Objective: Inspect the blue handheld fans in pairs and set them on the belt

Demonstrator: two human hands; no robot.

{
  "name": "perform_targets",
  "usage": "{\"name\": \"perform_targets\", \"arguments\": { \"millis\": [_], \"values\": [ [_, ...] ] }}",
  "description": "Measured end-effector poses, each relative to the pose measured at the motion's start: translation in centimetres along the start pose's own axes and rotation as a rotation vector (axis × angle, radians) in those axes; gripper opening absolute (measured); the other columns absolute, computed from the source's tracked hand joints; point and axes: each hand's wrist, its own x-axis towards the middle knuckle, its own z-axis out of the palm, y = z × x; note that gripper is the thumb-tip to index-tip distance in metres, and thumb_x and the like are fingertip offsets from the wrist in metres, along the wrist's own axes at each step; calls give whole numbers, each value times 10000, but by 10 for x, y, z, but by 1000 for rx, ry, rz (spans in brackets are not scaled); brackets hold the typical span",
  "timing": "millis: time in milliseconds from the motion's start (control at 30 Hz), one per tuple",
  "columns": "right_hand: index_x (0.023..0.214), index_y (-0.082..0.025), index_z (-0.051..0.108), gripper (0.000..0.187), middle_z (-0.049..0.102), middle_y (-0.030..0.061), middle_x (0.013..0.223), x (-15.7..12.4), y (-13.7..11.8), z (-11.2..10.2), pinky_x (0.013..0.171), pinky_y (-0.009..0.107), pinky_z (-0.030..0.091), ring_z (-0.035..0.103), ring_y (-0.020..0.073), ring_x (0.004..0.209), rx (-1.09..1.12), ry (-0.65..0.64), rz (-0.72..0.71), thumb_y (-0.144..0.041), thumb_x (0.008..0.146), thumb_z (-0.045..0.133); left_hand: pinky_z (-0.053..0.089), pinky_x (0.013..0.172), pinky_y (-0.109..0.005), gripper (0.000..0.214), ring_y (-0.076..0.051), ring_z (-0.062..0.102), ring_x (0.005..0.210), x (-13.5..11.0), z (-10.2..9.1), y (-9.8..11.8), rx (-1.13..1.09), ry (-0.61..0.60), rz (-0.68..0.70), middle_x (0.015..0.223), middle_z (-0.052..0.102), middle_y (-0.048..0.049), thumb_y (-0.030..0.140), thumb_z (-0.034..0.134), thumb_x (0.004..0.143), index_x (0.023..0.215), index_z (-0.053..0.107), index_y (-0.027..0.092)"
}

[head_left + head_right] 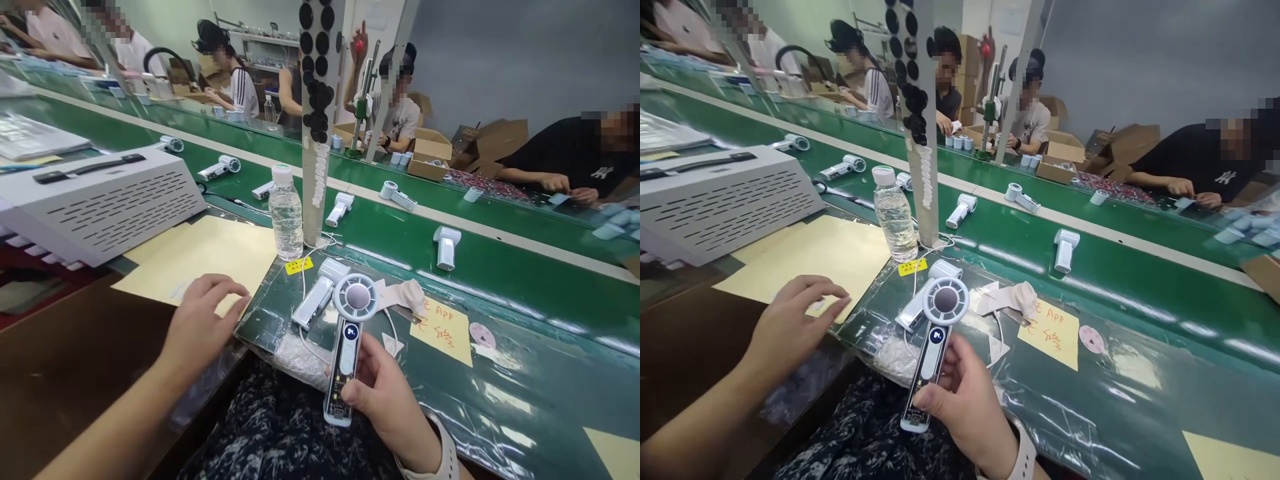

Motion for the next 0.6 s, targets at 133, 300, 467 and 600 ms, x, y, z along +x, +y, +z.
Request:
{"name": "perform_targets", "arguments": {
  "millis": [133,300,467,600],
  "values": [
    [1133,-213,584,778,724,124,1064,-8,-1,3,791,395,574,700,292,936,-124,35,-15,-679,559,826,465,792,-357,179,-214,558,825,-32,17,75,-827,-310,-150,901,507,-33,387,736,724,659,690,228],
    [1139,-211,585,733,721,113,1068,-20,2,4,783,370,574,699,285,958,-177,93,-79,-650,602,821,415,824,-340,175,-196,507,840,-50,34,110,-932,-388,-201,877,454,-23,324,772,673,605,673,195],
    [1178,-208,573,629,731,101,1074,-24,10,0,825,397,570,698,292,985,-324,152,-98,-525,692,814,406,815,-333,153,-193,483,840,-58,41,105,-774,-317,-96,878,464,-16,297,705,715,702,586,202],
    [1188,-225,582,540,733,110,1132,-28,27,-9,869,421,572,700,303,1025,-385,115,-25,-420,729,789,456,704,-297,234,-169,514,757,-61,29,87,-614,-440,-125,860,530,-2,328,606,806,970,475,224]
  ]
}}
